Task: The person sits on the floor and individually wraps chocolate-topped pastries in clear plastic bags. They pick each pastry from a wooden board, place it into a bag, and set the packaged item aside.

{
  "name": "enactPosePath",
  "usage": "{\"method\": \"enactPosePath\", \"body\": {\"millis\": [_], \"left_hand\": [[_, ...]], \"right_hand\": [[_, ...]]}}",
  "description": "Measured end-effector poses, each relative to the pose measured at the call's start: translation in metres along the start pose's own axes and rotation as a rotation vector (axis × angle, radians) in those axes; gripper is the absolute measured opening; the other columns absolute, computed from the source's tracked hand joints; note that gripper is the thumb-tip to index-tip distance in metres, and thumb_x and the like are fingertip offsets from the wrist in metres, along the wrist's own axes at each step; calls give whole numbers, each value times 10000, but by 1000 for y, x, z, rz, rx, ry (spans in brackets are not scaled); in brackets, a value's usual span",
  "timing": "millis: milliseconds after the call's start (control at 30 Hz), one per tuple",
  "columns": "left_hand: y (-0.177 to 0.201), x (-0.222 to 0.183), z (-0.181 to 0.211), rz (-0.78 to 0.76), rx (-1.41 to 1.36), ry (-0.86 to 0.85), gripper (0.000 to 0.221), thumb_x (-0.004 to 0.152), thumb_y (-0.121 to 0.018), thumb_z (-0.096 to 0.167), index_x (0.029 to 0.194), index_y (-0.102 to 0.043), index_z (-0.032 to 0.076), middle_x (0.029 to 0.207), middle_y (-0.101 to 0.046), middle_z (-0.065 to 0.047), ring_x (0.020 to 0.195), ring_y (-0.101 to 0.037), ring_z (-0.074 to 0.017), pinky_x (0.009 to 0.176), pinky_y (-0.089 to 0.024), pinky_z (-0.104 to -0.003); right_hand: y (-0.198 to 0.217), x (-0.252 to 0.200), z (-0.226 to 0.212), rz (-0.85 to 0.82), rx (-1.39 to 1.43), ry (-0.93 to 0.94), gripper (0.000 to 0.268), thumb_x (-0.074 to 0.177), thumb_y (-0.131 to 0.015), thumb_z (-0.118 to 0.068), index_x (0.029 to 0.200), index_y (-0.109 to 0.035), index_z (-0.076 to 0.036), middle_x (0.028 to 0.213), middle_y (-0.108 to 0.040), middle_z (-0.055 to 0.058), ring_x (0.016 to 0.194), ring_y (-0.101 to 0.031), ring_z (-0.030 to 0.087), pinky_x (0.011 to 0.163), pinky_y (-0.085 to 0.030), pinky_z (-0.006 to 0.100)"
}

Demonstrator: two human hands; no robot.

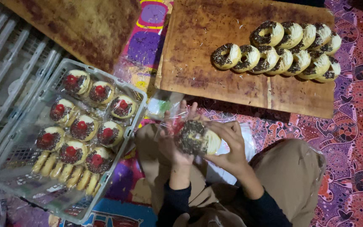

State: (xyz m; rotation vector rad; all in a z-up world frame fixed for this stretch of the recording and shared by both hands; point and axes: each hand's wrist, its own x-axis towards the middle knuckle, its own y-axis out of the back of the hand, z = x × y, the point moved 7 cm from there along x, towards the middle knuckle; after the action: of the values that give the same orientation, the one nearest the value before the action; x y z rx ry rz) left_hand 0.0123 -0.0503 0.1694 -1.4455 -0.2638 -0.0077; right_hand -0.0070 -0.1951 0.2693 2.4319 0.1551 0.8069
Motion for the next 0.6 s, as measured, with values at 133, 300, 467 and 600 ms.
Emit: {"method": "enactPosePath", "body": {"millis": [133,300,467,600], "left_hand": [[-34,-6,-21,24,177,20,780,944,-694,471,1611,-309,347,1723,-188,-224,1567,-215,-496,1258,-240,-626],[-50,-6,-28,71,250,107,998,883,-765,504,1648,-243,130,1733,-211,-187,1587,-258,-369,1297,-266,-500],[-13,-22,-34,23,317,288,953,922,-760,402,1616,-263,-21,1710,-249,-191,1579,-258,-353,1294,-278,-469],[66,-48,-43,453,452,317,820,968,-687,383,1604,-261,89,1624,-298,-178,1491,-343,-326,1148,-347,-435]], "right_hand": [[-3,10,-15,213,-22,28,919,657,-950,-409,1419,-578,-56,1360,-683,62,1012,-567,237,936,-419,391],[13,19,-17,-63,-89,54,835,689,-921,-346,1422,-608,-100,1437,-641,62,1203,-590,302,1040,-441,429],[49,-6,-36,146,-332,452,459,794,-886,-286,1162,-631,-185,1285,-645,24,1156,-586,263,897,-423,428],[24,-18,-27,-120,-432,414,279,676,-780,-138,954,-757,-145,1059,-743,18,1025,-660,221,786,-434,411]]}}
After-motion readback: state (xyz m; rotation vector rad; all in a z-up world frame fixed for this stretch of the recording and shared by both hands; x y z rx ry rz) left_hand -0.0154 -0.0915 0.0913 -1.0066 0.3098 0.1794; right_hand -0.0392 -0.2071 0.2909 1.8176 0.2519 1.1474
